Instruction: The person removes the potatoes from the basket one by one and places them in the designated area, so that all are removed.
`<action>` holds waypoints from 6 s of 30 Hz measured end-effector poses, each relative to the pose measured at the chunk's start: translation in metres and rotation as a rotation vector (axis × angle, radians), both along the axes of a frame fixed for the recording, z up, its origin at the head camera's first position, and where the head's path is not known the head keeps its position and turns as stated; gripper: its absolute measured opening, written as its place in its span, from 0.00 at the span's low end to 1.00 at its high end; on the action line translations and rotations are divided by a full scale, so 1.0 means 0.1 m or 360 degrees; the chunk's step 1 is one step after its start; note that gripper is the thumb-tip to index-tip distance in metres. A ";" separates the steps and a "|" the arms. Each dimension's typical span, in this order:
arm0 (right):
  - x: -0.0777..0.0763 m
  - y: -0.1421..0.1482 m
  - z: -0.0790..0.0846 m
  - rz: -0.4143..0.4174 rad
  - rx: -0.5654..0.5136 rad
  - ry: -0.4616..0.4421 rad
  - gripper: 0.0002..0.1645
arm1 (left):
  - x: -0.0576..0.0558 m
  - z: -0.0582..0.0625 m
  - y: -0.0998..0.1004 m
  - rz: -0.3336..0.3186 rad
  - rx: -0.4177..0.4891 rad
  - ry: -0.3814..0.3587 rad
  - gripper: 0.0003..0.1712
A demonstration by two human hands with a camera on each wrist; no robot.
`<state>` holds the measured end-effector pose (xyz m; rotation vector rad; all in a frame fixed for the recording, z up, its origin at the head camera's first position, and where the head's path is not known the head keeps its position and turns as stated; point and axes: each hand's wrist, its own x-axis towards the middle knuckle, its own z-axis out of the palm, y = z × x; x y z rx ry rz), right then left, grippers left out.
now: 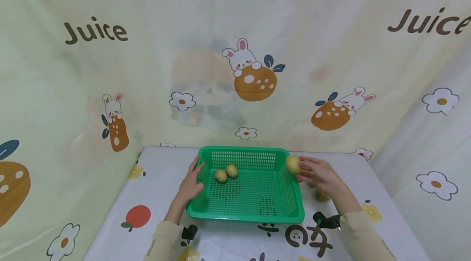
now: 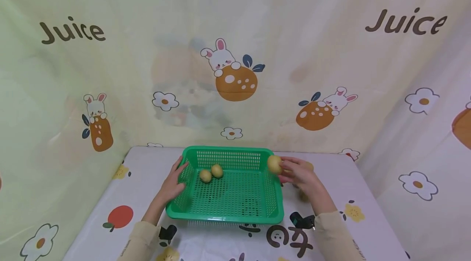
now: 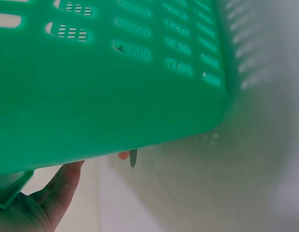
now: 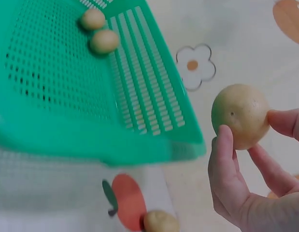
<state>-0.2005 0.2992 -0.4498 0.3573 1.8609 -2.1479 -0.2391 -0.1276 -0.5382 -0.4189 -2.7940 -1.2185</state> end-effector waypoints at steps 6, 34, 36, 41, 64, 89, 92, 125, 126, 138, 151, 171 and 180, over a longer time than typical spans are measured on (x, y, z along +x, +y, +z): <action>0.09 0.29 -0.11 -0.0126 -0.0082 -0.0062 0.10 | 0.01 -0.02 0.00 0.0001 0.0010 -0.0005 0.49; 0.48 1.02 -0.74 -0.0352 -0.0137 -0.0329 0.10 | 0.01 0.02 0.01 0.0015 0.0023 -0.0014 0.48; 0.49 1.04 -0.77 -0.0344 -0.0135 -0.0323 0.11 | 0.01 0.01 0.01 0.0017 0.0019 -0.0011 0.48; 0.52 1.09 -0.81 -0.0383 -0.0093 -0.0328 0.10 | 0.01 0.01 0.01 0.0013 0.0014 -0.0011 0.48; 0.78 1.20 -1.07 -0.0344 -0.0154 -0.0299 0.16 | 0.02 0.02 0.01 0.0013 -0.0006 -0.0013 0.48; 0.78 1.17 -1.07 -0.0321 -0.0027 -0.0342 0.13 | 0.01 0.02 0.01 0.0012 -0.0010 -0.0013 0.48; 0.80 1.20 -1.01 -0.0312 -0.0042 -0.0312 0.15 | 0.01 0.02 0.00 0.0014 -0.0003 -0.0018 0.48; 0.36 0.81 -0.48 -0.0059 0.0072 -0.0198 0.09 | 0.01 0.03 0.00 0.0023 0.0013 -0.0024 0.48; 0.35 0.77 -0.47 -0.0049 0.0074 -0.0195 0.09 | 0.02 0.03 0.00 0.0023 0.0012 -0.0025 0.48; 0.06 0.31 -0.19 0.0101 -0.0032 -0.0084 0.10 | 0.04 0.07 0.01 0.0026 0.0032 -0.0032 0.48; -0.26 -0.39 -0.02 0.0264 0.0127 0.0052 0.34 | 0.01 0.05 -0.02 0.0014 0.0024 -0.0033 0.48; -0.74 -1.28 -0.41 0.0367 0.0232 -0.0044 0.31 | -0.02 0.01 -0.02 0.0011 0.0003 -0.0011 0.48; -0.84 -1.53 -0.56 0.0300 0.0182 -0.0104 0.30 | -0.01 0.02 -0.01 0.0020 0.0018 -0.0022 0.48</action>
